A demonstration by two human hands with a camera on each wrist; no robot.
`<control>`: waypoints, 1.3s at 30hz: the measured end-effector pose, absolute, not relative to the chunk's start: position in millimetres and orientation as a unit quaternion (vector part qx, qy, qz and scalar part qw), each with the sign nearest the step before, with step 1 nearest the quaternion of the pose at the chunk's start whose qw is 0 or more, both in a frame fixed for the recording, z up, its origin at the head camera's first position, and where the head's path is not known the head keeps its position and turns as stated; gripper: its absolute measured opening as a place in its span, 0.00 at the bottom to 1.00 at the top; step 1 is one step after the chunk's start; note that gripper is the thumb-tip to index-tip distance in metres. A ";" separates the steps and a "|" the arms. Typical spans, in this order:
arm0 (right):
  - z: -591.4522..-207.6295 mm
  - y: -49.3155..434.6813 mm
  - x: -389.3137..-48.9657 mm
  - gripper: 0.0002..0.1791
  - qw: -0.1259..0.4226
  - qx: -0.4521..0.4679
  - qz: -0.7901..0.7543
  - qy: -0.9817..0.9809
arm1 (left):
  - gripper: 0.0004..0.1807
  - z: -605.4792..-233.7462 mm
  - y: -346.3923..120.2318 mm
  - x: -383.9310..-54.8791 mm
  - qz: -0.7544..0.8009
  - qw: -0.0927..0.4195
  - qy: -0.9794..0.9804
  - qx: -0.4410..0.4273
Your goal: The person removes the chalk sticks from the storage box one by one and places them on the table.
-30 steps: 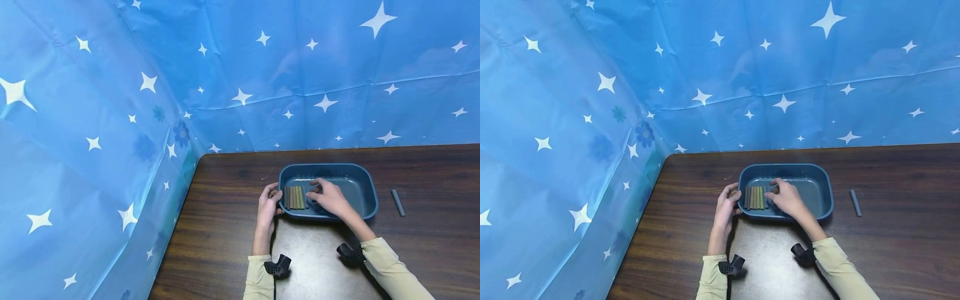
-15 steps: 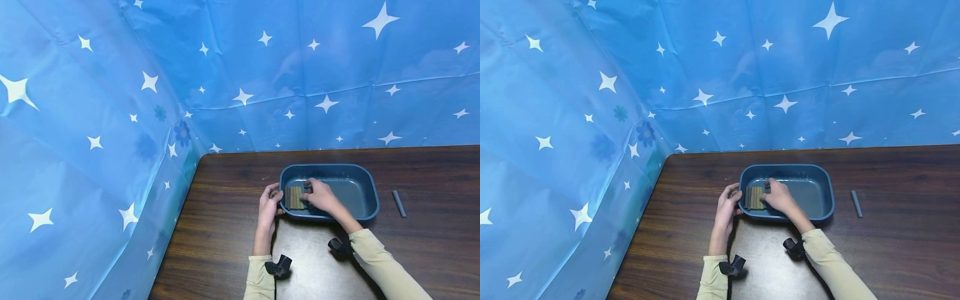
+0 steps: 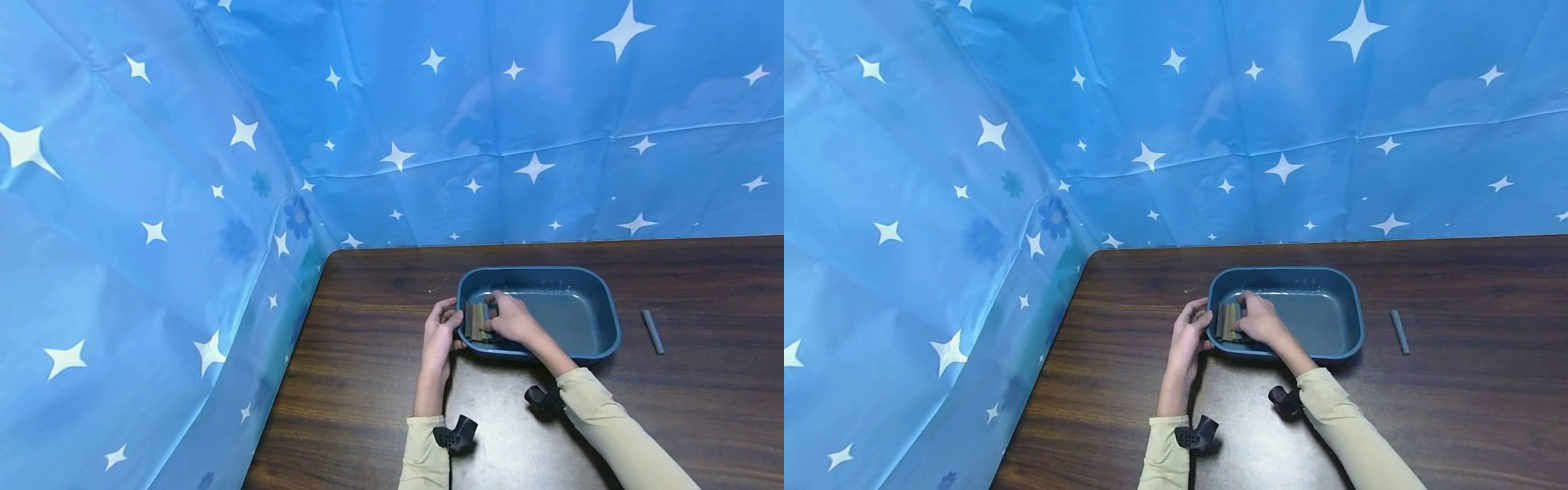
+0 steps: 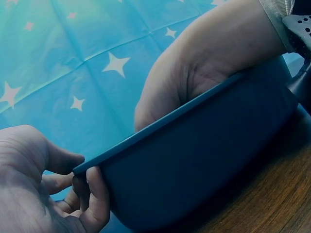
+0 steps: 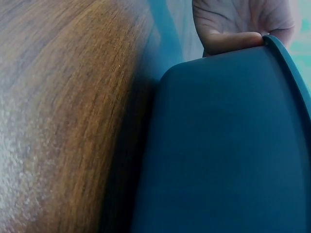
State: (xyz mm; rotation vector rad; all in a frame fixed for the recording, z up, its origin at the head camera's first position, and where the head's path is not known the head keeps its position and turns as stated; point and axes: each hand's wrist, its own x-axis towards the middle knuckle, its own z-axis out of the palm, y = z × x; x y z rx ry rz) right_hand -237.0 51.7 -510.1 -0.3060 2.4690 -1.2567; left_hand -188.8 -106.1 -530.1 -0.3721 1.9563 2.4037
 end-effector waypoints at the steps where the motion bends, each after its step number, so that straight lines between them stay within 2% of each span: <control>1: -510.4 51.3 -236.9 0.27 0.176 -0.103 -0.447 0.871 | 0.19 -529.9 -105.7 -188.8 0.770 0.010 0.627 -0.120; 8: -505.9 56.1 -233.7 0.26 0.173 -0.082 -0.481 0.855 | 0.19 -529.5 -103.2 -188.6 0.771 0.012 0.626 -0.120; 22: -494.0 81.4 -237.7 0.26 0.154 -0.102 -0.517 0.836 | 0.21 -528.2 -104.0 -189.2 0.769 0.012 0.627 -0.122; 31: -486.9 107.9 -235.8 0.27 0.144 -0.109 -0.546 0.818 | 0.20 -528.1 -103.0 -189.3 0.769 0.010 0.628 -0.120; 39: -478.3 132.5 -232.9 0.28 0.129 -0.078 -0.557 0.817 | 0.20 -529.8 -104.5 -189.3 0.770 0.003 0.626 -0.122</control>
